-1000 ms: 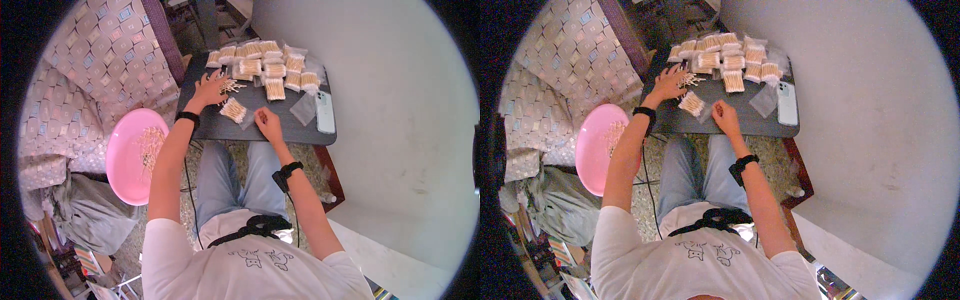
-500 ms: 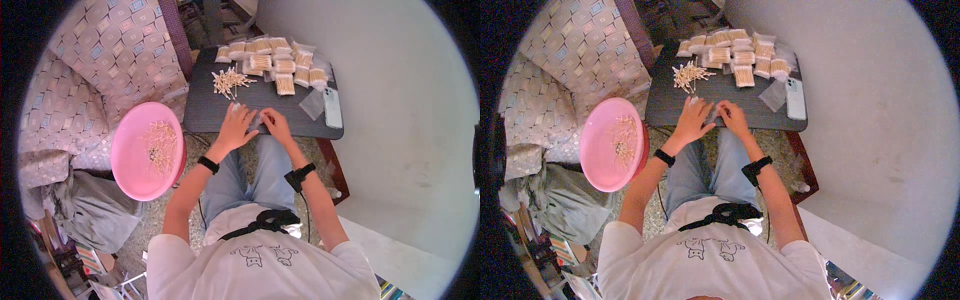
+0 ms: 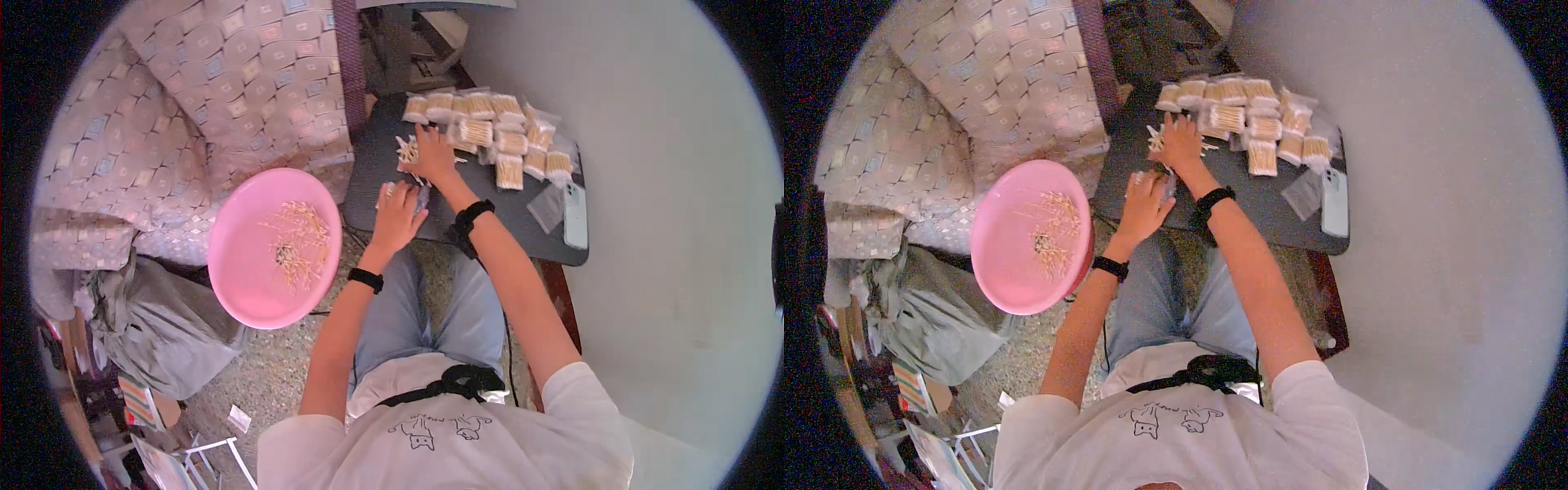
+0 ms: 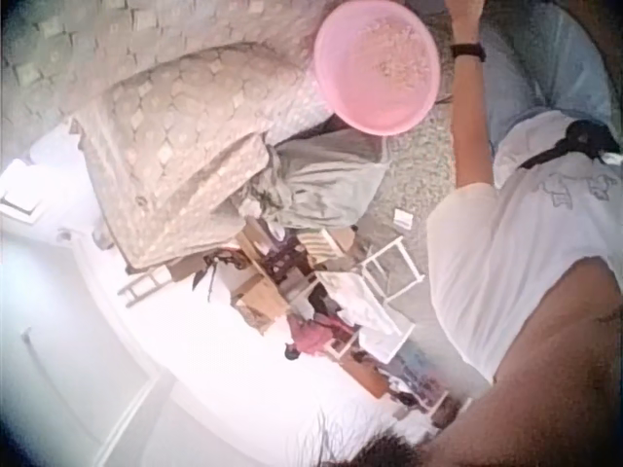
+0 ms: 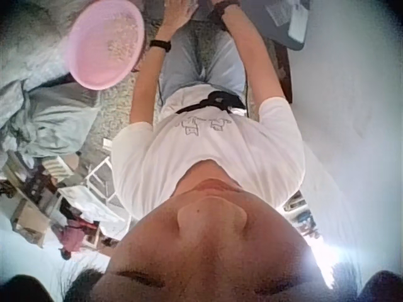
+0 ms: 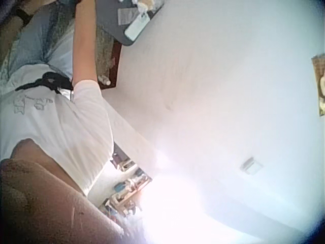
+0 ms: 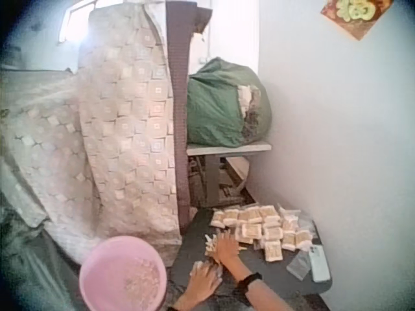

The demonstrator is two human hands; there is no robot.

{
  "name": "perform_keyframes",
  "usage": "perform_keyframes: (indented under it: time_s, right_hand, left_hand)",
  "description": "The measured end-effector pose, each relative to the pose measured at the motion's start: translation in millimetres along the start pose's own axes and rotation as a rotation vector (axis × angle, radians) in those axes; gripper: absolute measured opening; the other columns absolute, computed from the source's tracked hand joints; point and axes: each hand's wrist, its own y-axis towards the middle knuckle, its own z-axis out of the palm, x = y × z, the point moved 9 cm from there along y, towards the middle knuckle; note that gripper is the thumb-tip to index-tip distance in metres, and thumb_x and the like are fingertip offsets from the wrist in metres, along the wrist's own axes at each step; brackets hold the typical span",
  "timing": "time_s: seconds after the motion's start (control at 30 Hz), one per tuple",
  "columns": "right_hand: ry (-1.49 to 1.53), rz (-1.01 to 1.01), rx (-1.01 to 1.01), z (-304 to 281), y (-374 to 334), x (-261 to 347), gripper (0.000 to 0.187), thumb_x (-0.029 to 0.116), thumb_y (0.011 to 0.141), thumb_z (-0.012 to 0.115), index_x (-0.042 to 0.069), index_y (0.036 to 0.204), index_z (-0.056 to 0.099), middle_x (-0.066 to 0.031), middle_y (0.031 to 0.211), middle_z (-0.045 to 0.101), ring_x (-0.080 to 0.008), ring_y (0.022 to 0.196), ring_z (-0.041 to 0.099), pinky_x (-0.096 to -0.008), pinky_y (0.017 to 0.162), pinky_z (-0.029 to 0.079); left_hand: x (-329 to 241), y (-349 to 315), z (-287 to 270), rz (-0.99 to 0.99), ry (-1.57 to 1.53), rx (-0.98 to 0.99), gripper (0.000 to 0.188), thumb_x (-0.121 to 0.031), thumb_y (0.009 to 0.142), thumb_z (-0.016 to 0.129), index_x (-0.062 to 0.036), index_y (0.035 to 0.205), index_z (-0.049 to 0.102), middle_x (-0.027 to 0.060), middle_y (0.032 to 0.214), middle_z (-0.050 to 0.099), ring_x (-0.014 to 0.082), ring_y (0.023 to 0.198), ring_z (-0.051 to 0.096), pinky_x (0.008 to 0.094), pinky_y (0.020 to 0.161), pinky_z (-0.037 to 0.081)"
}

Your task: Manually sorting cotton swabs from a bowl and placing them into small plastic bags.

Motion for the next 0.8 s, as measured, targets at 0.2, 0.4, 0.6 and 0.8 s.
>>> perform_keyframes:
  time_s: [0.2,0.4,0.6,0.8]
  right_hand:
    - [0.004,-0.083,0.148,24.5,19.0,-15.4,0.049,0.017,0.070,0.068,0.001,0.112,0.050,-0.0201,0.105,0.055,-0.0376,0.097,0.055,-0.0438,0.084,0.047]
    - [0.152,-0.286,-0.033,4.0,6.8,-25.5,0.047,0.004,0.069,0.064,-0.003,0.114,0.050,-0.0230,0.102,0.056,-0.0405,0.098,0.054,-0.0433,0.083,0.045]
    - [0.316,-0.388,0.147,-18.3,-26.3,-44.2,0.065,0.004,0.071,0.063,0.007,0.131,0.038,-0.0247,0.114,0.053,-0.0407,0.100,0.055,-0.0447,0.086,0.044]
    - [0.171,-0.319,-0.043,-27.5,-73.8,-76.4,0.060,0.005,0.073,0.062,-0.004,0.127,0.037,-0.0238,0.114,0.049,-0.0405,0.101,0.052,-0.0431,0.088,0.046]
  left_hand:
    - [-0.2,-1.0,-0.8,0.021,-0.006,-0.050,0.052,-0.031,0.085,0.056,0.0007,0.124,0.044,0.0168,0.124,0.045,0.0315,0.122,0.039,0.0514,0.106,0.021]
    - [5.7,-4.2,3.8,-0.004,0.044,-0.025,0.051,-0.036,0.087,0.053,-0.0009,0.123,0.046,0.0138,0.124,0.047,0.0288,0.124,0.039,0.0498,0.108,0.018]
    - [5.6,-4.0,-3.7,-0.026,0.010,-0.022,0.057,-0.035,0.084,0.057,0.0002,0.126,0.042,0.0187,0.130,0.042,0.0325,0.127,0.034,0.0518,0.107,0.018]
    - [-44.8,21.4,-7.5,0.045,-0.036,-0.013,0.063,-0.034,0.084,0.057,0.0041,0.129,0.038,0.0228,0.134,0.037,0.0368,0.130,0.029,0.0498,0.109,0.017]
